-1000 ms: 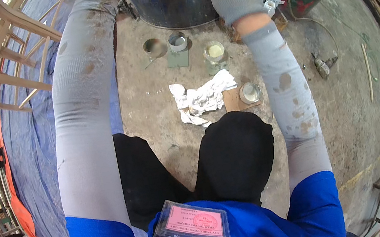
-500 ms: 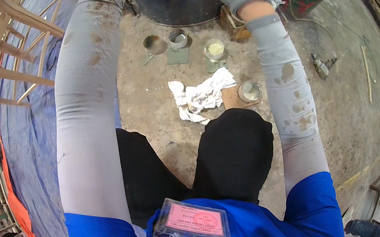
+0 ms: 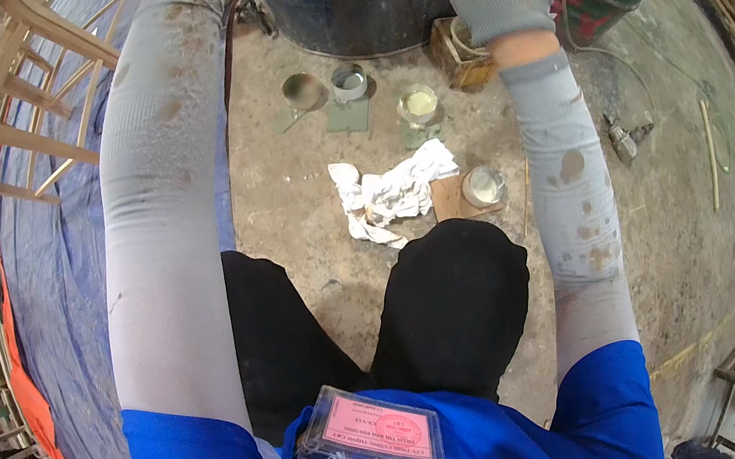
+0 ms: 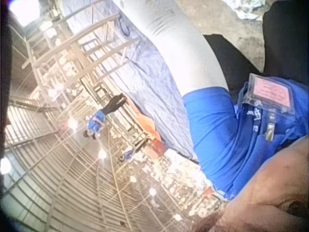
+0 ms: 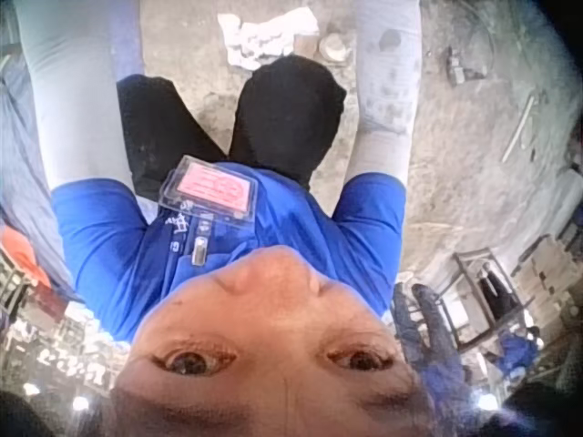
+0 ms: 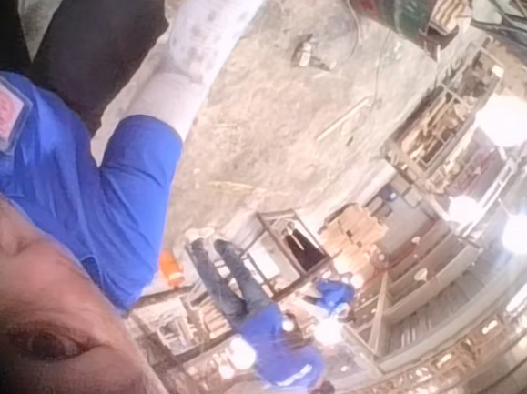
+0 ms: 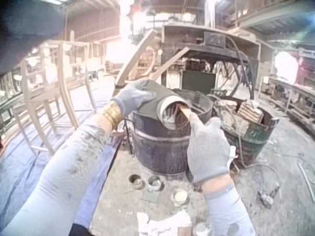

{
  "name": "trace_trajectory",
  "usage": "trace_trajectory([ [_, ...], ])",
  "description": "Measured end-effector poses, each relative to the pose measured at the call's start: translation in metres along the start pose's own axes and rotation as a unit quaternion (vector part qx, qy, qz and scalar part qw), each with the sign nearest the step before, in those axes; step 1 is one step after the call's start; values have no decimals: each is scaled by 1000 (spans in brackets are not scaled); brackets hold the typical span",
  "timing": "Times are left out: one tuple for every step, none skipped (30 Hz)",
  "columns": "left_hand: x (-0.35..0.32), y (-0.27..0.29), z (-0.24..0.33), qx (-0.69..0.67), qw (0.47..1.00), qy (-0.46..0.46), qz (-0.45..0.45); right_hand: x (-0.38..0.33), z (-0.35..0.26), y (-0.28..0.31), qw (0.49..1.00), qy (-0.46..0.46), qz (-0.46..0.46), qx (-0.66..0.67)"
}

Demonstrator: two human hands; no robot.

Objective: The person sits on the floor and mixes a white liquid from a small container into a larger can using a wooden stick. They then pour the mixture into a second can and continue stirring. Finally, they stand up and carry the cans across the workshop.

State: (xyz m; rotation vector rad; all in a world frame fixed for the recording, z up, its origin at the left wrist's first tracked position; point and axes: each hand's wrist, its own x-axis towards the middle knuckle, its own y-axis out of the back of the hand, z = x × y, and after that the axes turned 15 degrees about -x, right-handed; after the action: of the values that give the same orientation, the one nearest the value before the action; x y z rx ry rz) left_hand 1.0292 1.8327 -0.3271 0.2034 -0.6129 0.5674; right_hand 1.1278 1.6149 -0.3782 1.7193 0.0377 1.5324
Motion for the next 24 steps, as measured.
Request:
trace_trajectory([
  [1, -1, 0, -21, 1000, -9, -12, 4, -2, -1, 999, -7, -29, -17],
  [1, -1, 1, 6, 1000, -2, -6, 2, -6, -4, 997, -3, -76, -28],
  [1, -1, 2, 33, 999, 6, 0, -1, -10, -6, 992, 2, -123, -39],
  [3, 1, 5, 62, 998, 10, 5, 0, -14, -5, 985, 6, -166, -48],
  [4, 2, 6, 62, 998, 5, 11, -1, -15, -3, 981, 10, -191, -33],
  [2, 3, 6, 63, 998, 0, 17, 2, -14, 0, 987, -3, -159, -11],
  [1, 0, 4, 57, 998, -5, 23, 4, -10, 3, 992, -14, -129, 6],
  [2, -2, 4, 68, 997, -16, 13, 5, -6, 5, 994, -26, -99, 23],
  [4, -3, 4, 79, 996, -27, 3, 8, -2, -3, 998, -24, -63, 21],
  [5, -4, 5, 93, 995, -35, -6, 8, -5, -4, 996, -14, -86, 7],
  [4, -3, 6, 86, 996, -26, 0, 8, -8, -5, 994, -4, -109, -6],
  [2, -2, 7, 78, 997, -16, 6, 8, -10, -6, 991, 6, -131, -21],
  [2, -1, 9, 73, 997, -9, 11, 9, -11, -4, 992, 4, -124, -6],
  [2, 0, 11, 65, 998, -4, 17, 8, -10, -1, 993, 3, -117, 8],
  [2, 1, 12, 57, 998, 1, 23, 7, -8, 2, 994, 1, -109, 22],
  [1, 1, 11, 46, 998, 9, 29, 5, -6, 8, 994, 0, -104, 34],
  [0, 1, 10, 34, 999, 9, 22, 7, -9, 17, 999, -8, -46, 20],
  [-1, 3, 11, 21, 1000, 9, 14, 6, -12, 15, 999, 1, -50, 3],
  [1, 5, 12, 11, 1000, 8, 3, 7, -13, 13, 999, 8, -52, -13],
  [1, 7, 13, 20, 1000, 4, 11, 7, -14, 12, 998, 16, -54, -30],
  [-1, 8, 12, 29, 999, 1, 19, 4, -17, 10, 991, 42, -106, -74],
  [-2, 10, 13, 38, 999, -4, 27, 8, -18, 12, 987, 52, -146, -52],
  [-4, 11, 12, 28, 999, 4, 42, 6, -16, 17, 992, 36, -111, -49],
  [-3, 12, 12, 17, 999, 6, 38, 5, -16, 22, 996, 20, -76, -45],
])
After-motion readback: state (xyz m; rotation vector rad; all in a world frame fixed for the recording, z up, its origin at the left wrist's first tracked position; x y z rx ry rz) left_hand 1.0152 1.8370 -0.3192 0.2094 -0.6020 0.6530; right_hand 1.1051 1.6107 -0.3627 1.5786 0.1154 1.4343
